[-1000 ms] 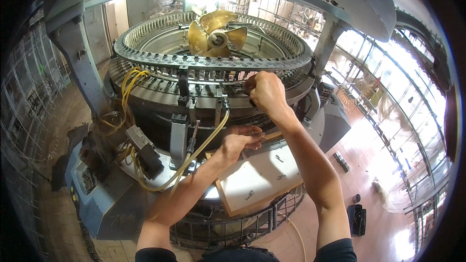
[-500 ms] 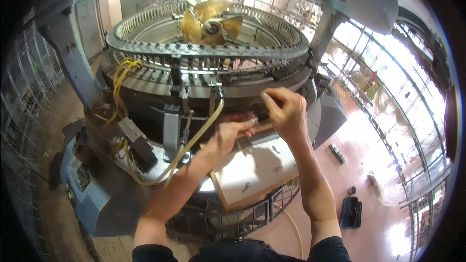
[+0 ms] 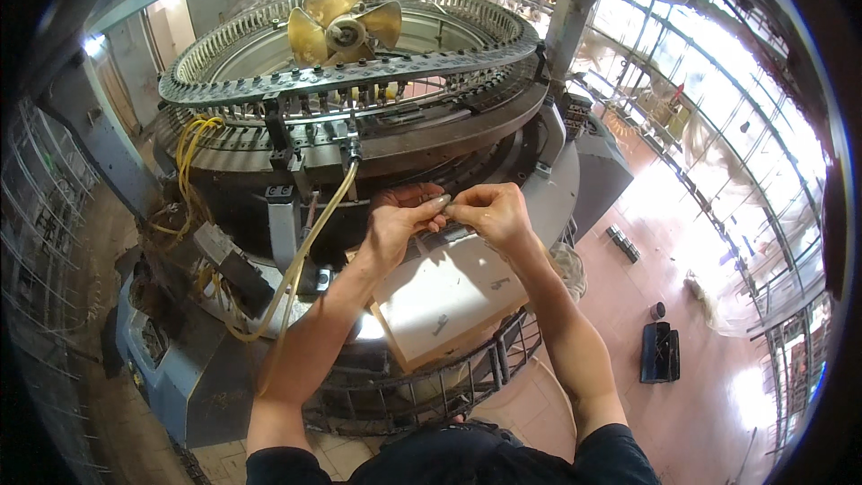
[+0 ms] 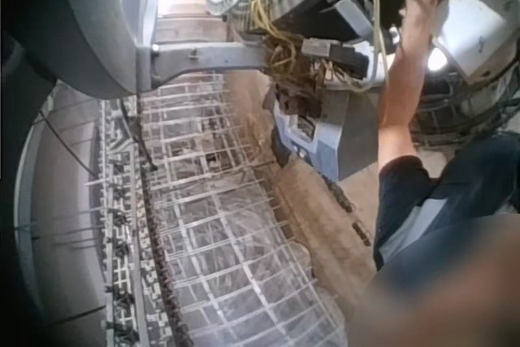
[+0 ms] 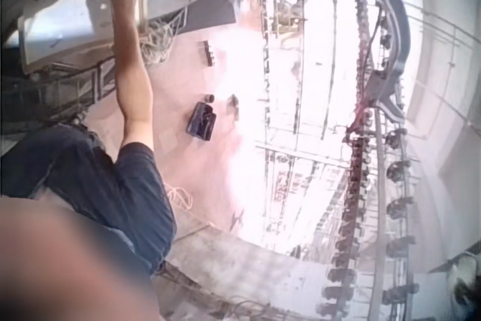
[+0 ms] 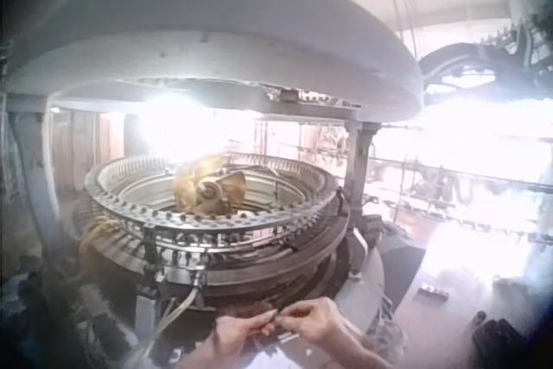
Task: The person assembles a large circular industrial machine by inserting small metal pins into slots around its perimeter. They use a screwdriver to tighten components and repeatedly place pins into the machine's ring structure.
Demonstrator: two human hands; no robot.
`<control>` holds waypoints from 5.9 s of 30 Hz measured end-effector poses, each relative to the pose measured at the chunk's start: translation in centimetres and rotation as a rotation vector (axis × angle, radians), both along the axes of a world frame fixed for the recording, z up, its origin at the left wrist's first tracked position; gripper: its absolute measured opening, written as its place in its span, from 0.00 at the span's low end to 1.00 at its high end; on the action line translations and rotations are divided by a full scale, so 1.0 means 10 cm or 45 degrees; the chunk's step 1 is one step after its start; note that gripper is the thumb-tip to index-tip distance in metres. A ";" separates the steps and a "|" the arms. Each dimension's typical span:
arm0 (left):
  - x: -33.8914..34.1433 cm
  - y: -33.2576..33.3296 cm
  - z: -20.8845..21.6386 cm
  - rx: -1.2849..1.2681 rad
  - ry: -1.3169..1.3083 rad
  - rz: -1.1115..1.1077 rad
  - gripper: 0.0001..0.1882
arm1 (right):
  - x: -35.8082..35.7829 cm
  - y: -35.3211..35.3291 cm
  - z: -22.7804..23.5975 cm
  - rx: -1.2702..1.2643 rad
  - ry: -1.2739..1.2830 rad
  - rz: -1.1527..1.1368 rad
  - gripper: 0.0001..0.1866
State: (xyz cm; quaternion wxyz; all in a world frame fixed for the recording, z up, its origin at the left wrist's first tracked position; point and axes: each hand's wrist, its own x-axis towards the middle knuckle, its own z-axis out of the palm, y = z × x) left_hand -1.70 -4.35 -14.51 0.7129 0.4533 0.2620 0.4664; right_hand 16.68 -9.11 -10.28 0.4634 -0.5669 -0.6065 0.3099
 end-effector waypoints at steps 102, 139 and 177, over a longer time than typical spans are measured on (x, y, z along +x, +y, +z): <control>0.02 0.10 -0.08 -0.022 -0.065 0.019 0.09 | -0.59 0.92 0.99 0.422 -0.482 -0.191 0.11; -0.02 0.12 -0.10 -0.088 -0.099 -0.047 0.09 | -0.10 -0.03 0.22 -0.035 -0.297 -0.047 0.14; 0.00 0.10 -0.11 0.030 -0.097 -0.014 0.10 | 0.01 0.06 -0.07 0.036 0.150 -0.019 0.11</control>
